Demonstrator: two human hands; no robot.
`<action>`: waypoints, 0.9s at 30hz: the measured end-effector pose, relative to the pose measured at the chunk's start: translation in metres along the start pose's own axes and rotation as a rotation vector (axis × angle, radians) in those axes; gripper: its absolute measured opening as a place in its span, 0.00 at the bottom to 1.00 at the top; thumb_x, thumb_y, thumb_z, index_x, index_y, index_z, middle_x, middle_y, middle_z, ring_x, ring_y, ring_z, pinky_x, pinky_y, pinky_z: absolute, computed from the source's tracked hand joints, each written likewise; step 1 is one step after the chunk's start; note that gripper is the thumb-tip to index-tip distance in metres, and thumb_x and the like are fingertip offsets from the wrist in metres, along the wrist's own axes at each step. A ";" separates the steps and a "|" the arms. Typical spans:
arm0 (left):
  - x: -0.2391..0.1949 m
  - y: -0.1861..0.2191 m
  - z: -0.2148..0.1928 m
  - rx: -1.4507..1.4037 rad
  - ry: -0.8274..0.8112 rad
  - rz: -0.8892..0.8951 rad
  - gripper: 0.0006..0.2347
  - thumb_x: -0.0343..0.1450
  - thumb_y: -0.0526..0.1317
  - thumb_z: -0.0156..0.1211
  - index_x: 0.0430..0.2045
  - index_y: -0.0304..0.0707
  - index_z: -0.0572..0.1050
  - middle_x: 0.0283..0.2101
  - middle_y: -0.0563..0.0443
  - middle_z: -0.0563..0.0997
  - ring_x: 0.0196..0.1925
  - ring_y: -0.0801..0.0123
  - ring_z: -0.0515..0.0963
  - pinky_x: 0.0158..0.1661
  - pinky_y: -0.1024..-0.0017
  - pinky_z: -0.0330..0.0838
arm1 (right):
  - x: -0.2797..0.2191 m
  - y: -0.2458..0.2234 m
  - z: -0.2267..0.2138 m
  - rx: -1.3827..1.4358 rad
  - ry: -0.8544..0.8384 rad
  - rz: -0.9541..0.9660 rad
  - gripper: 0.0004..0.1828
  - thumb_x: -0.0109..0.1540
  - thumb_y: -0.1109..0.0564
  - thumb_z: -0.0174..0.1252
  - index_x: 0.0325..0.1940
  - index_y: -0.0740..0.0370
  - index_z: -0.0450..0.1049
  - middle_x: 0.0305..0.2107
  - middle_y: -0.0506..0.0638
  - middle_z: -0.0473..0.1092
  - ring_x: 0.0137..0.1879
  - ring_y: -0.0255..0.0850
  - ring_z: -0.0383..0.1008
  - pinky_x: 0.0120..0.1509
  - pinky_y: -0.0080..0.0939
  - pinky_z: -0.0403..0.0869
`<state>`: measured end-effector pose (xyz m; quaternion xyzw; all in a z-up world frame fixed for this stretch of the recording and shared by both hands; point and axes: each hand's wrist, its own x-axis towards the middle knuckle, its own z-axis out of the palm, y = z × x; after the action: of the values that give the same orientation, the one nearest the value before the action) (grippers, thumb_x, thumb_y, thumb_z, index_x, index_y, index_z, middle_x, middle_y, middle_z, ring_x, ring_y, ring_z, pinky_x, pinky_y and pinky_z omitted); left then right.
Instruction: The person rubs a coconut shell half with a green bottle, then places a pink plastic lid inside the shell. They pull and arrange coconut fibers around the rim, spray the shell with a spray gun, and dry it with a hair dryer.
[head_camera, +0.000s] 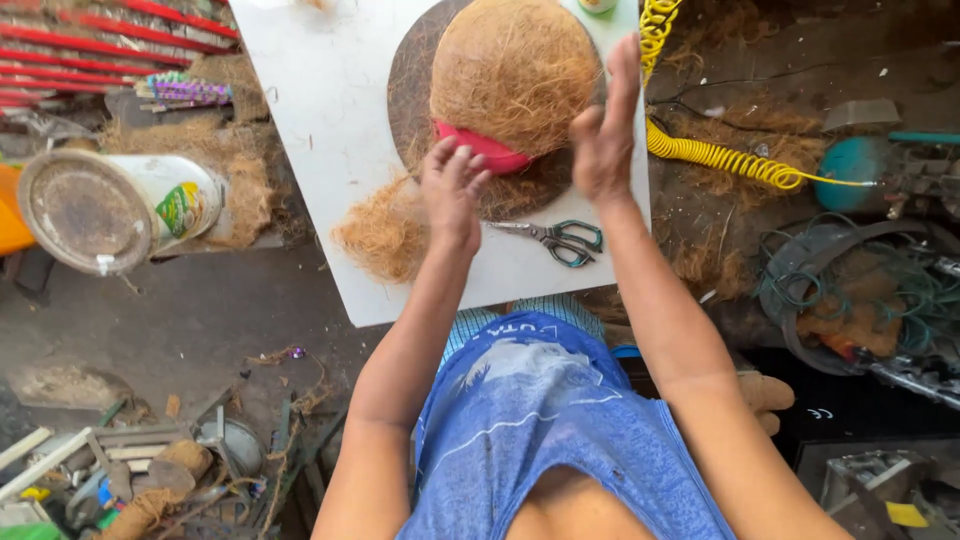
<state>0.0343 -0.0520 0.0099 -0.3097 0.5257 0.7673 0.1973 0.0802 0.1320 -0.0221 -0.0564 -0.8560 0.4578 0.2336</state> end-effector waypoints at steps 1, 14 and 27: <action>-0.003 -0.004 0.001 0.003 -0.048 -0.056 0.15 0.71 0.33 0.55 0.52 0.30 0.66 0.39 0.46 0.75 0.37 0.69 0.76 0.39 0.77 0.73 | 0.008 0.006 -0.003 0.118 0.017 0.210 0.39 0.70 0.28 0.32 0.78 0.53 0.45 0.75 0.53 0.36 0.82 0.48 0.38 0.87 0.55 0.49; 0.007 -0.023 0.042 -0.294 -0.382 0.045 0.06 0.72 0.38 0.57 0.26 0.44 0.67 0.30 0.53 0.77 0.31 0.70 0.75 0.39 0.64 0.75 | 0.065 -0.028 -0.030 0.616 -0.039 0.443 0.45 0.63 0.21 0.36 0.65 0.60 0.62 0.61 0.61 0.64 0.68 0.55 0.66 0.74 0.59 0.66; -0.033 0.044 0.052 -0.662 -0.611 -0.014 0.05 0.76 0.37 0.53 0.41 0.36 0.73 0.43 0.45 0.82 0.47 0.63 0.82 0.49 0.64 0.79 | 0.066 -0.112 -0.076 -0.099 0.164 -0.243 0.22 0.76 0.50 0.38 0.73 0.58 0.58 0.70 0.52 0.55 0.78 0.45 0.53 0.85 0.51 0.57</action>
<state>0.0163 -0.0197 0.0758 -0.1192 0.1675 0.9490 0.2390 0.0700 0.1458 0.1277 -0.0009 -0.8561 0.3772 0.3532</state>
